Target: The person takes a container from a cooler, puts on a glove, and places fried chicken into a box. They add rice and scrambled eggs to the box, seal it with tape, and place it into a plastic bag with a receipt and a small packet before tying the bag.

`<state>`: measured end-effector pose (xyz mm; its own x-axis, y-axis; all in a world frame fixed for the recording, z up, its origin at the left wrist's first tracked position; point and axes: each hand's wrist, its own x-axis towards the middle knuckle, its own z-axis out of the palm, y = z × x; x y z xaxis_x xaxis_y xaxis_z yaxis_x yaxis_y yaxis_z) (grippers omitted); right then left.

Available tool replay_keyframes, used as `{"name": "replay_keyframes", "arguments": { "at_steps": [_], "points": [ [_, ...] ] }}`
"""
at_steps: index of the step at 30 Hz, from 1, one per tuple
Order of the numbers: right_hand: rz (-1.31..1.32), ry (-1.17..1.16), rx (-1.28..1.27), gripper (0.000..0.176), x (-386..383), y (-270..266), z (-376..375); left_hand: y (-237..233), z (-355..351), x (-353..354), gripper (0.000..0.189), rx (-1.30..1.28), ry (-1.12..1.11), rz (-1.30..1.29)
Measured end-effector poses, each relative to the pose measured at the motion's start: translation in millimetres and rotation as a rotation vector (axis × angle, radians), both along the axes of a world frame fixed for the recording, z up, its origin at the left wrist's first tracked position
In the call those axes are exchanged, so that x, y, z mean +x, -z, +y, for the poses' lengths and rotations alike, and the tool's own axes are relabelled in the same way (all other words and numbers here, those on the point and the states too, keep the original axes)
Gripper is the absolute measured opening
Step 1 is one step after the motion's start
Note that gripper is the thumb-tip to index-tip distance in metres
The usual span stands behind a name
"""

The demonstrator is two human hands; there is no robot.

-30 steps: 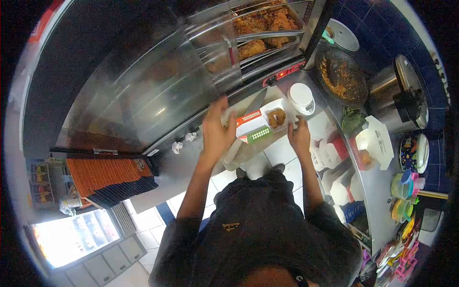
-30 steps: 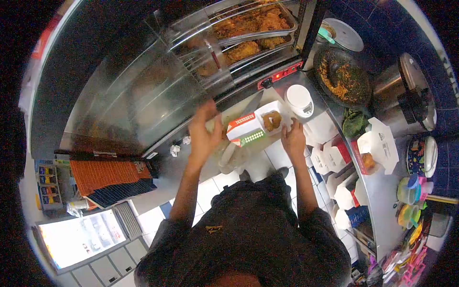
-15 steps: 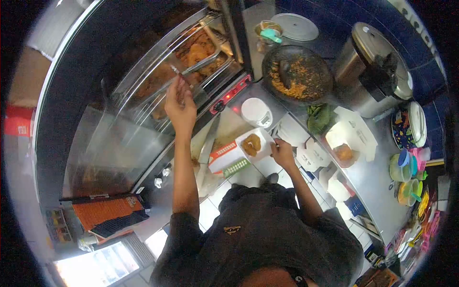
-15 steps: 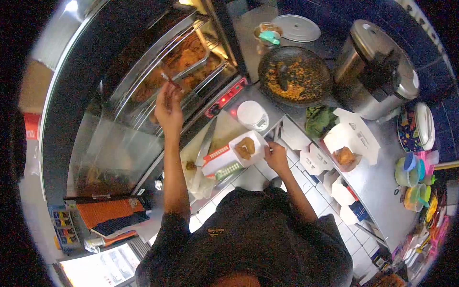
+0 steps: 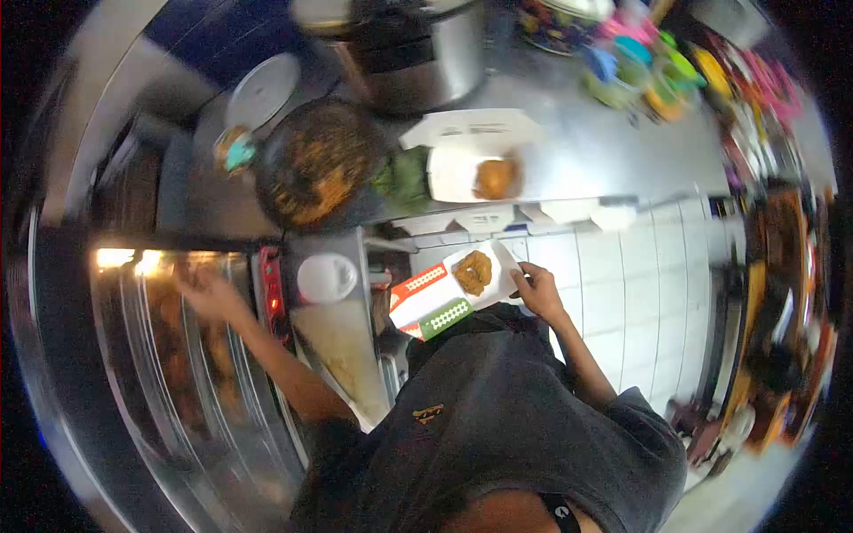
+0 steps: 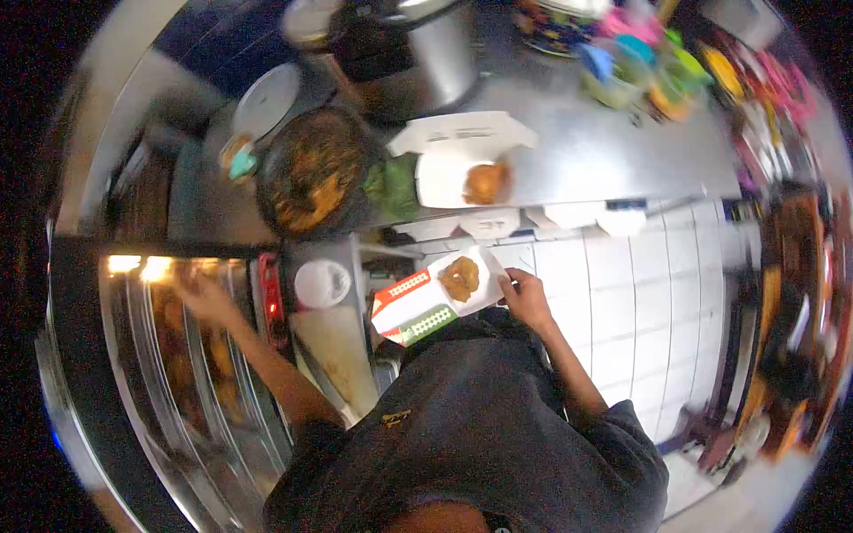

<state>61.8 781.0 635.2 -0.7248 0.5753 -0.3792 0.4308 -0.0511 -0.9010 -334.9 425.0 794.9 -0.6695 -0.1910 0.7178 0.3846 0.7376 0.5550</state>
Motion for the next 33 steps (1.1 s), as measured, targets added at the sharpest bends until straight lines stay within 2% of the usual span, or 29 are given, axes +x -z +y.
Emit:
{"name": "replay_keyframes", "arguments": {
  "at_steps": [1,3,5,7,8,9,10,11,13,15,17,19,21,23,27,29,30,31,33],
  "points": [
    [-0.011,0.078,0.013,0.029,15.4,1.0,-1.1,1.0,7.6,1.2,0.054,-0.059,-0.083,0.025],
    [-0.153,0.18,0.122,0.032,45.9,0.9,2.2,1.6,38.2,10.7,0.042,0.047,0.033,0.182],
    [-0.124,0.331,0.201,0.034,75.1,-1.1,4.7,4.7,113.8,46.7,0.03,0.271,0.1,-0.025],
    [-0.128,0.474,0.069,0.033,100.3,10.3,8.9,78.0,155.3,29.1,0.024,-0.072,0.701,-0.132],
    [-0.176,0.48,0.127,0.032,111.2,-5.9,15.4,79.9,207.5,57.4,0.026,-0.246,0.837,-0.315],
    [-0.174,0.516,0.13,0.032,122.5,2.1,17.8,55.4,255.8,93.7,0.033,-0.263,0.855,-0.842],
    [-0.126,0.604,0.102,0.033,138.7,13.3,21.0,94.3,283.8,90.2,0.044,-0.516,0.787,-0.841],
    [-0.069,0.692,0.075,0.034,154.1,24.9,23.4,107.6,303.0,99.5,0.046,-0.584,0.787,-0.732],
    [-0.016,0.781,0.113,0.033,179.6,25.8,31.5,138.2,331.2,88.7,0.042,-0.725,0.835,-0.714],
    [0.048,0.929,-0.109,0.032,204.5,17.4,35.3,161.5,340.8,88.8,0.035,-0.676,0.84,-0.622],
    [0.085,0.999,-0.088,0.033,230.4,27.6,54.2,178.1,348.9,82.5,0.029,-0.731,0.849,-0.59],
    [0.069,1.079,-0.128,0.033,262.1,37.4,74.4,177.8,360.7,92.4,0.025,-0.788,0.88,-0.491],
    [0.095,1.136,-0.167,0.033,294.3,41.5,98.4,173.8,381.0,117.3,0.024,-0.692,0.802,-0.474],
    [0.103,1.148,-0.139,0.032,332.5,47.9,130.3,162.1,408.1,148.7,0.026,-0.761,0.785,-0.52],
    [0.093,1.193,-0.112,0.031,404.5,28.8,209.2,160.2,490.1,211.4,0.024,-0.686,0.746,-0.529],
    [0.088,1.181,-0.035,0.03,435.2,12.4,249.0,176.1,530.0,238.0,0.023,-0.731,0.813,-0.447],
    [0.084,1.177,-0.002,0.03,448.8,6.1,270.6,183.2,552.9,257.2,0.023,-0.717,0.883,-0.219],
    [0.077,1.174,0.003,0.03,462.3,4.9,291.9,178.3,578.1,283.9,0.023,-0.713,0.883,-0.227],
    [0.108,1.208,-0.014,0.031,485.8,5.9,335.1,159.5,632.0,347.9,0.021,-0.459,0.896,-0.635]
  ]
}}
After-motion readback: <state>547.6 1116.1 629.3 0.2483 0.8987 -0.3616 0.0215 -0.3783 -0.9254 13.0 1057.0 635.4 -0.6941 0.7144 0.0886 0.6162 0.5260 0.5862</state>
